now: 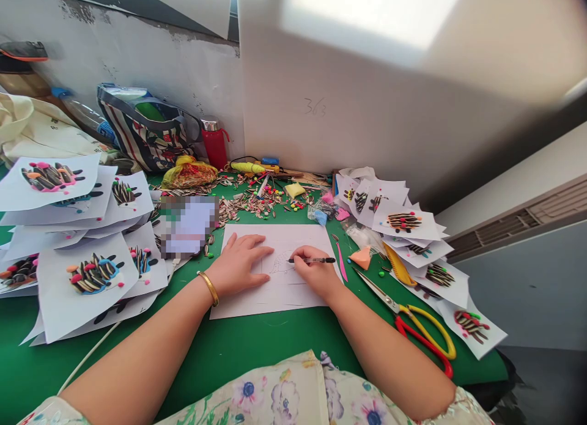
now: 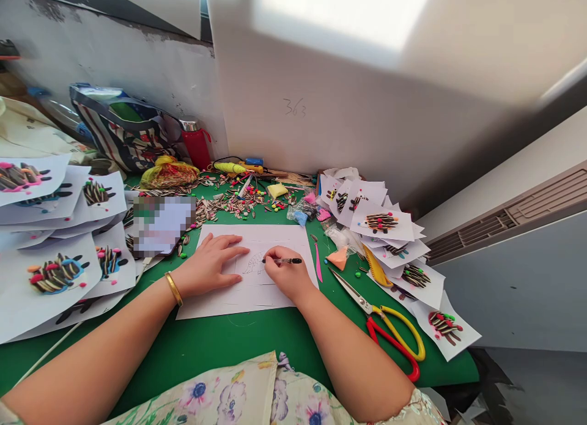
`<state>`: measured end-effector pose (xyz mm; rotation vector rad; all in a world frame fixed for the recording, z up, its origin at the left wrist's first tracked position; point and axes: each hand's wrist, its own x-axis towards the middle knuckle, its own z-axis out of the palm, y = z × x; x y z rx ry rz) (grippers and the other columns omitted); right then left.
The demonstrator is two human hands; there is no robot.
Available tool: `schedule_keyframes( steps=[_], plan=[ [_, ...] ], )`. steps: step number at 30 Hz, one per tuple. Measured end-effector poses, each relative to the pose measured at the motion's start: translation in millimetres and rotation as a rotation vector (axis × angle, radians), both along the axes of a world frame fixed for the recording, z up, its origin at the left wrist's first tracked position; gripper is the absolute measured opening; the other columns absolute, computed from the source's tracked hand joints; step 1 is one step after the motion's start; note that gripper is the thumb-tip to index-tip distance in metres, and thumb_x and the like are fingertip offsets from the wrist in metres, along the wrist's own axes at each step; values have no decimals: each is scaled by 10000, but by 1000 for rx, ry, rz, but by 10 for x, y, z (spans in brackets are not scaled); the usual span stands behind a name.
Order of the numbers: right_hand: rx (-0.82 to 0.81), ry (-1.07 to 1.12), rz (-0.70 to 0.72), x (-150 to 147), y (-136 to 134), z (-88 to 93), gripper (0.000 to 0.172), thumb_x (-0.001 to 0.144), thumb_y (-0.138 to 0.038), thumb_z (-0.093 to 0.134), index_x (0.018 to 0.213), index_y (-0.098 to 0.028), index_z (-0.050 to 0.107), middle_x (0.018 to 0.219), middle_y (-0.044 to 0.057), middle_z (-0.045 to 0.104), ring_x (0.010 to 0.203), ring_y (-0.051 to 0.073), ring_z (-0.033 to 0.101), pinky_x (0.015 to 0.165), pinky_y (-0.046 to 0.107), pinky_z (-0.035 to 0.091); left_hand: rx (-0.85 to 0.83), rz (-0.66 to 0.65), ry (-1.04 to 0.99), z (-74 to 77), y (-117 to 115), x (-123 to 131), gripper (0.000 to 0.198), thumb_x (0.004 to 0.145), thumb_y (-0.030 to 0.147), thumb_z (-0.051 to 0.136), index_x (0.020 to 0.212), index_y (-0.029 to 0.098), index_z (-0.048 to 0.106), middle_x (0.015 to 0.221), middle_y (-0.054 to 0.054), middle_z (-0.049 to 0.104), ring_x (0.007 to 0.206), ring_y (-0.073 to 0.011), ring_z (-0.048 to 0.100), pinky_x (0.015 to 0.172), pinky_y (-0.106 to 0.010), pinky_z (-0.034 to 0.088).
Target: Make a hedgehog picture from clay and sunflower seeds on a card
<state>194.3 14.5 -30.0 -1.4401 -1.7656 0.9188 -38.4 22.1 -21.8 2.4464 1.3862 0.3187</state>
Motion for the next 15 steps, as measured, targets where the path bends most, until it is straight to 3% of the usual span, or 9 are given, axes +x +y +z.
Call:
schedule_keyframes(
  steps=[15],
  plan=[
    [-9, -8, -22, 25, 26, 4, 167, 799, -271, 513, 795, -217, 671, 767, 4, 679, 706, 168, 592, 644, 274, 448, 3, -5, 9, 0, 1, 1, 612, 733, 487, 692, 1311, 324, 571, 1460, -101, 448, 1364, -327, 370, 1153, -621, 98]
  ],
)
